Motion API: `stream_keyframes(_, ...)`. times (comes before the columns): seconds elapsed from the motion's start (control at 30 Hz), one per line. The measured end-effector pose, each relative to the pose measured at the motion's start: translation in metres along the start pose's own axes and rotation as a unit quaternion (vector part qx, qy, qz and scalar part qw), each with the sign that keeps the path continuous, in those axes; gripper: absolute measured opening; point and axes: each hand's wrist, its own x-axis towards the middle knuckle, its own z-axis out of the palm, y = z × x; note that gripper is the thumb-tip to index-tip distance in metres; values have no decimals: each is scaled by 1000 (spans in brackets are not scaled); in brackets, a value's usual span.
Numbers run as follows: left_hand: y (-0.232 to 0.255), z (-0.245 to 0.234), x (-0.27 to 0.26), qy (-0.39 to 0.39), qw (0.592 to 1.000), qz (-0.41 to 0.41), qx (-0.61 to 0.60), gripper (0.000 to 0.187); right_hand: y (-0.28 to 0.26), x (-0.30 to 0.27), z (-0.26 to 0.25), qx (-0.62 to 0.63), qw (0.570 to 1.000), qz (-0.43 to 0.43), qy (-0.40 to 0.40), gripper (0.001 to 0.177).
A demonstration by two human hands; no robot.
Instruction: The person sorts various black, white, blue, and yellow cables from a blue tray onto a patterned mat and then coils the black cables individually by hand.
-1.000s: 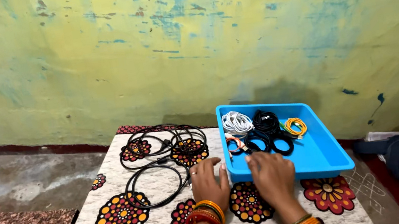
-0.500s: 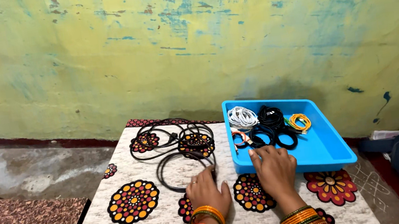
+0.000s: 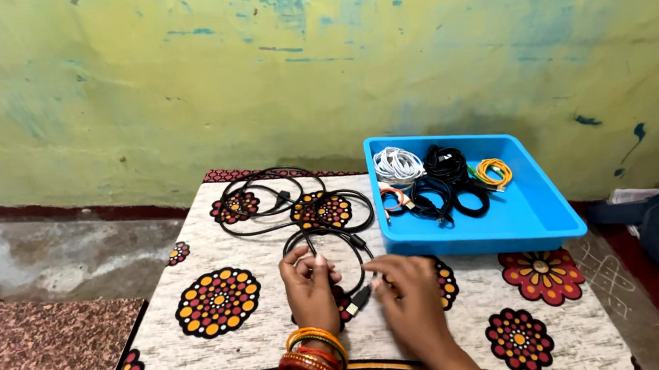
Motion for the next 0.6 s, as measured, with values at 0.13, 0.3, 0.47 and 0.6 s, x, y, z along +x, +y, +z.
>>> stream_keyframes(0.13,22,8,-2,36,986,105,128,22,-13,-7,2,-74,979,-164,-91,47)
stream_keyframes(0.3,33,1,32,82,883,262,380,14,-19,-1,-11,-98,988,5,-120,28)
stream_keyframes(0.47,41,0,52,53,779,170,601,15,-21,5,-29,-157,973,136,-98,29)
stream_keyframes(0.6,39,0,63,11,722,181,668,30,-12,5,-30,-172,959,215,-63,29)
